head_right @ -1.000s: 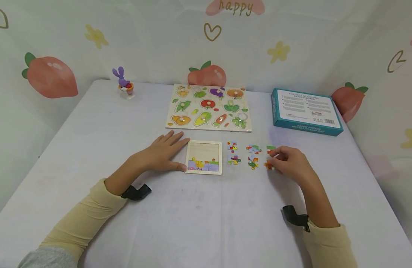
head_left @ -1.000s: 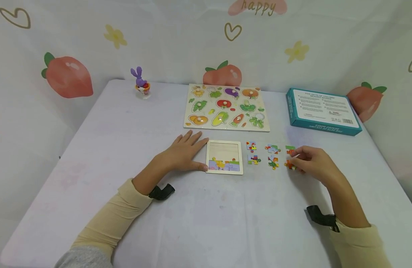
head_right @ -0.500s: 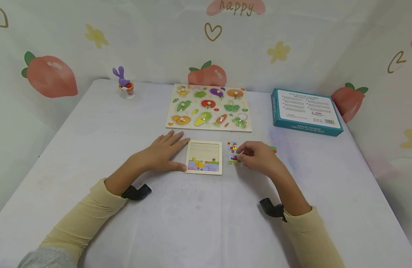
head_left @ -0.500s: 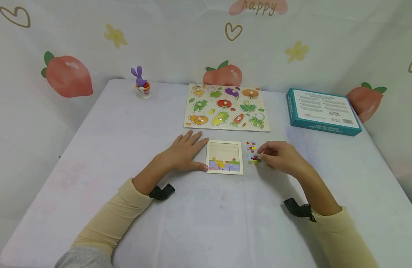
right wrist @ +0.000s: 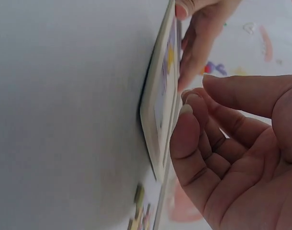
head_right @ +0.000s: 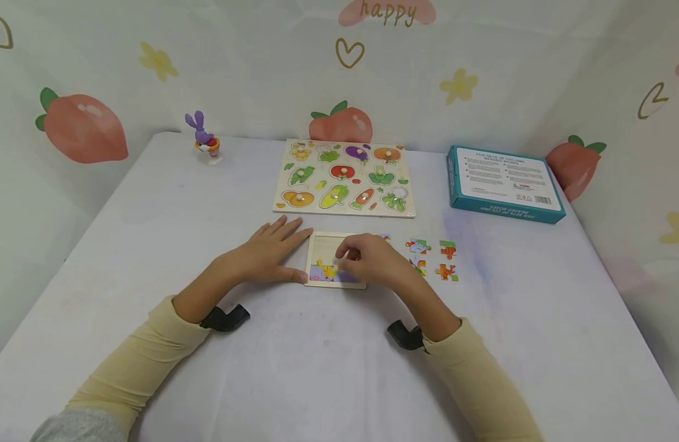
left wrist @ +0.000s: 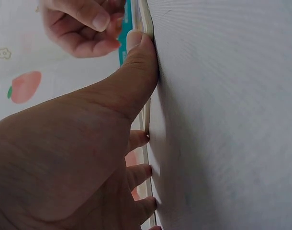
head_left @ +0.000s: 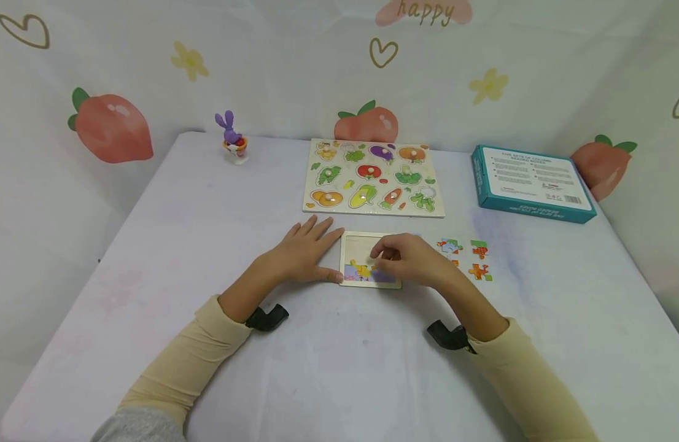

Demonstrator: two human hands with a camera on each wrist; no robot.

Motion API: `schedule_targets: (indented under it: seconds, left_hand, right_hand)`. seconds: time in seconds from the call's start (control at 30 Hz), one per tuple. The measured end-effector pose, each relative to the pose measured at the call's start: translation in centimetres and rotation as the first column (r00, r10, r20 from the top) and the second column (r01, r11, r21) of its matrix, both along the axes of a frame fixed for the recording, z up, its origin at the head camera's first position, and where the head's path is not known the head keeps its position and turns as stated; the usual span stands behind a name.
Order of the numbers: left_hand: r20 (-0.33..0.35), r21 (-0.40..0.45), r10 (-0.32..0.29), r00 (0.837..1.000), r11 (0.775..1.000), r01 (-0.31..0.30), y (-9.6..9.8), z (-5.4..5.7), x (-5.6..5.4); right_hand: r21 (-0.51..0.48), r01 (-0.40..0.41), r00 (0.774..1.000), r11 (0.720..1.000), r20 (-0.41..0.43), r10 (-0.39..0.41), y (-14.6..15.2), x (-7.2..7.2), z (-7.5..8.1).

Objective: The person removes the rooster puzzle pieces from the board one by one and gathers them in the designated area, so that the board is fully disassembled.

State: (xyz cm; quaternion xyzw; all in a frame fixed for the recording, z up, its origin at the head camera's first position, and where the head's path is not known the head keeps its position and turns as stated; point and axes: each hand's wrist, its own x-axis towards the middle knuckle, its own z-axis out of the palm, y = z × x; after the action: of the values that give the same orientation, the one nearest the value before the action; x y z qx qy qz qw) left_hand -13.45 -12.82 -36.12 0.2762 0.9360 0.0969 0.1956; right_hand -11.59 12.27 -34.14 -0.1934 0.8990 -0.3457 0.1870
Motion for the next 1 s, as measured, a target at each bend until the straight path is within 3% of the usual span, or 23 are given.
schedule_targets:
  seconds: [0.57,1.0]
  left_hand:
    - [-0.002,0.007,-0.007,1.000,1.000,0.007,-0.1,0.0,-0.1]
    - [-0.010,0.015,0.001,1.000,1.000,-0.001,-0.1,-0.1,0.0]
  right_hand:
    - [0.060,-0.076,0.997,0.995,0.033,0.075,-2.9,-0.4,-0.7]
    - [-0.015,-0.054,0.998,0.998,0.044,0.054,-2.9,-0.1,-0.8]
